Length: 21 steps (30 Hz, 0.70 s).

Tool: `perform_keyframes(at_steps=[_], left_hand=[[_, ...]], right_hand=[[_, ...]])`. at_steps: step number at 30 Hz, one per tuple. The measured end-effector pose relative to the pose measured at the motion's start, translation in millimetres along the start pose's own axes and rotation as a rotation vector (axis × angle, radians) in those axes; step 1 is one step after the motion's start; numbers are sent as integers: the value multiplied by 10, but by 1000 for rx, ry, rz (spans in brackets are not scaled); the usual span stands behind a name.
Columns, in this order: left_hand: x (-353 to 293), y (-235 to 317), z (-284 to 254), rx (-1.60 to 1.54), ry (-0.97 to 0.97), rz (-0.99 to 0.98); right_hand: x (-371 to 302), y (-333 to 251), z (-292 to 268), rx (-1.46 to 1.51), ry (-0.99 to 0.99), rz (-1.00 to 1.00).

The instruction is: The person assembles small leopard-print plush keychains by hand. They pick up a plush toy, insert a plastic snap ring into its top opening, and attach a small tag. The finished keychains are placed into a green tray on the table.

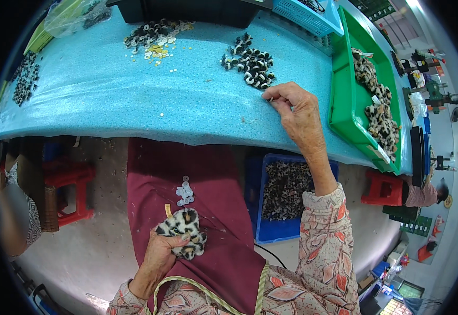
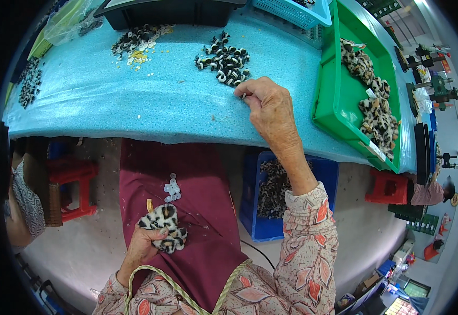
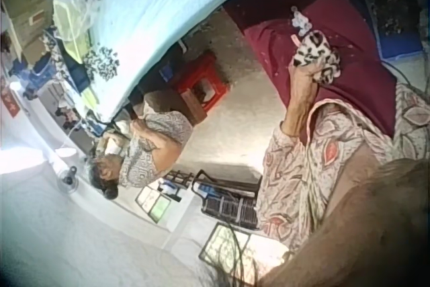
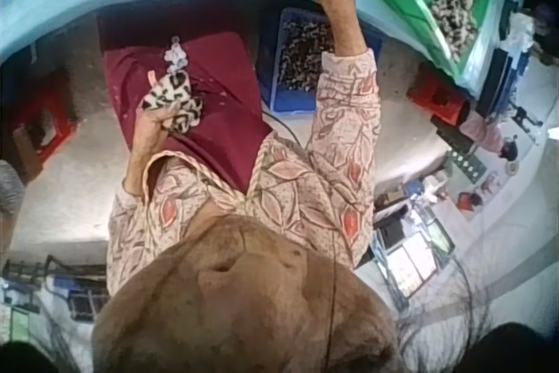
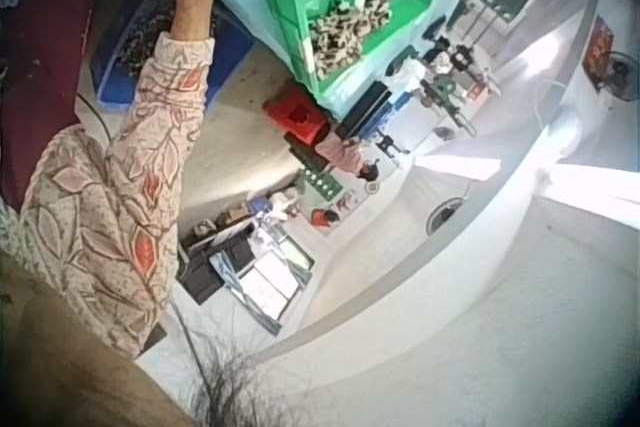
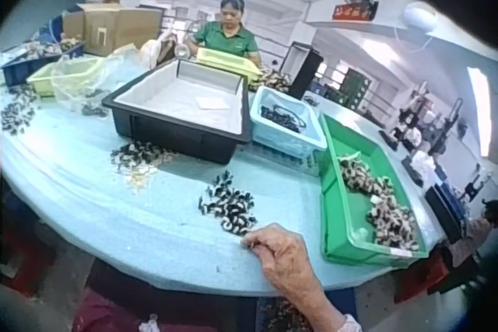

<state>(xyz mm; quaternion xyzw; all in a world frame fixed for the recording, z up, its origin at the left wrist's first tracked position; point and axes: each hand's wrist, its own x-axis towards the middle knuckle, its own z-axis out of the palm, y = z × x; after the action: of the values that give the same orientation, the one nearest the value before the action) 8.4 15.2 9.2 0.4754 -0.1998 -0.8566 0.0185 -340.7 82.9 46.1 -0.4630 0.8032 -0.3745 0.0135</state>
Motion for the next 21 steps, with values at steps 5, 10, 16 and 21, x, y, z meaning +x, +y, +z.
perform_keyframes(at_steps=[5, 10, 16, 21], left_hand=[[39, -23, -2, 4, -35, -12], [14, -26, 68, 12, -21, -20], [-1, -22, -82, 13, 15, 70], [47, 3, -20, -33, 76, 8]], right_hand=[[14, -12, -110, 0, -78, 29], [15, 2, -87, -18, 1, -4], [-213, -368, -76, 455, 4, 204], [-913, -673, 45, 992, -180, 343]])
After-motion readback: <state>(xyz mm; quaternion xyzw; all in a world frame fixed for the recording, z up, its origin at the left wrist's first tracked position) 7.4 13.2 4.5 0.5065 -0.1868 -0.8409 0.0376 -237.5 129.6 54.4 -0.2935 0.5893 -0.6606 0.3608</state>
